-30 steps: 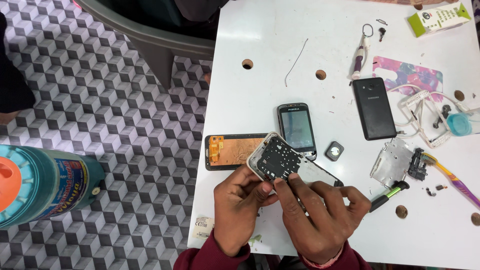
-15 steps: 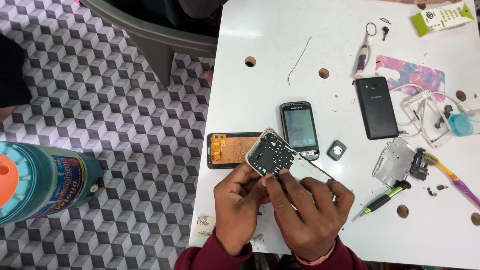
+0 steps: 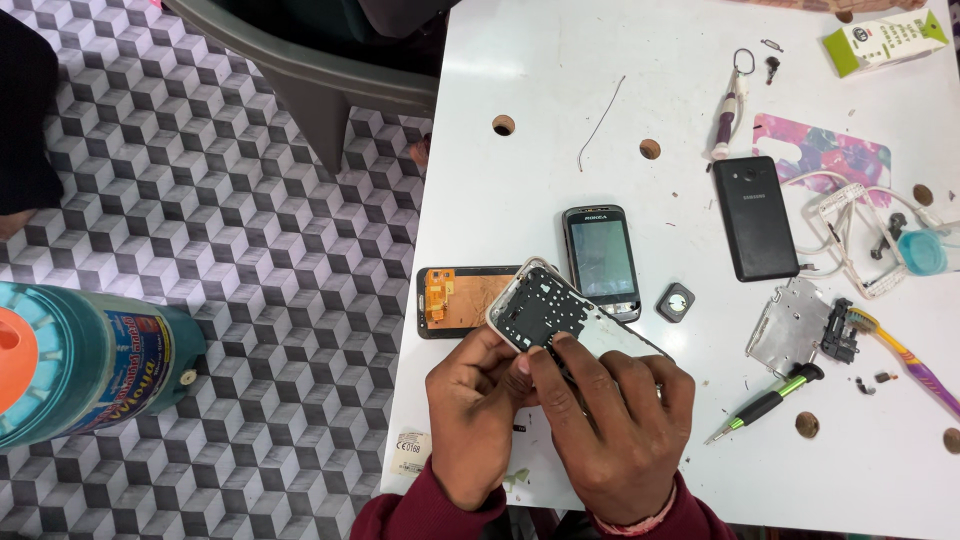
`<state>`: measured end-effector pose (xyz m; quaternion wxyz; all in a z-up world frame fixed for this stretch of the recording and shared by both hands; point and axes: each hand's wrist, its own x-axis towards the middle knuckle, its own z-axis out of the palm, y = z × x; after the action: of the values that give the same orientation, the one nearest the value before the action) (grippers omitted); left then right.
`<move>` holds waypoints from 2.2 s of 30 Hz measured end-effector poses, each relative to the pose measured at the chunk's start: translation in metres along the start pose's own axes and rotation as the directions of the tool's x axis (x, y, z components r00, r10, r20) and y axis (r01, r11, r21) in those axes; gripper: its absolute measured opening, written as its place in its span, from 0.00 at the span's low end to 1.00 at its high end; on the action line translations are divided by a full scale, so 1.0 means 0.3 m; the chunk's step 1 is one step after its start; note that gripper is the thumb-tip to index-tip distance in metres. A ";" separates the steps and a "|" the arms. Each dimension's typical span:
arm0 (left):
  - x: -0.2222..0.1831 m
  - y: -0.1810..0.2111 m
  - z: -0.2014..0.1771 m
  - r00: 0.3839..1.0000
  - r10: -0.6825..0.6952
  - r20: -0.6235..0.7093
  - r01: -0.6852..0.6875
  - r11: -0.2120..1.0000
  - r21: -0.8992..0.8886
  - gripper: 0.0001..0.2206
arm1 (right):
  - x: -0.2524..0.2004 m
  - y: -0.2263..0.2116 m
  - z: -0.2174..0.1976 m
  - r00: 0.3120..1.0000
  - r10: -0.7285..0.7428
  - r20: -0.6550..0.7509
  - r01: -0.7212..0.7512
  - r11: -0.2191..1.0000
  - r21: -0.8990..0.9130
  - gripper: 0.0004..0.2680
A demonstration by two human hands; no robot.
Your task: The person assembles a smartphone by placing the motherboard into the phone frame and aligning the components. They repeatedly insert and remove the motherboard to check fitment before leaving the components partially assembled on the table.
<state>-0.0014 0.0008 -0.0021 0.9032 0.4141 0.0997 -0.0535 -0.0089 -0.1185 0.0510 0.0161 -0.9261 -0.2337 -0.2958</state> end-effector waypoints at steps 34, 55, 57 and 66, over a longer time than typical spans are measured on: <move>0.003 -0.030 -0.021 1.000 -0.006 -0.022 0.003 0.994 -0.111 0.11 | 0.014 0.026 -0.001 0.996 -0.013 0.086 -0.010 0.966 0.260 0.13; -0.006 -0.009 -0.009 0.994 -0.064 0.084 0.061 0.997 0.041 0.16 | 0.021 0.174 -0.075 0.958 -0.116 0.263 -0.075 0.782 0.619 0.20; -0.008 -0.006 -0.010 0.993 -0.041 0.113 0.035 0.998 0.057 0.17 | 0.014 0.204 -0.068 0.955 -0.158 0.251 -0.058 0.730 0.681 0.20; 0.004 -0.020 -0.004 0.998 -0.046 0.041 0.041 0.995 0.096 0.17 | -0.045 0.301 -0.025 0.891 -0.056 0.451 -0.401 0.369 0.838 0.25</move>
<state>-0.0013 -0.0023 -0.0076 0.8830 0.4531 0.0864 -0.0868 0.0172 -0.2058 0.0594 0.5067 -0.8195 -0.2537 0.0856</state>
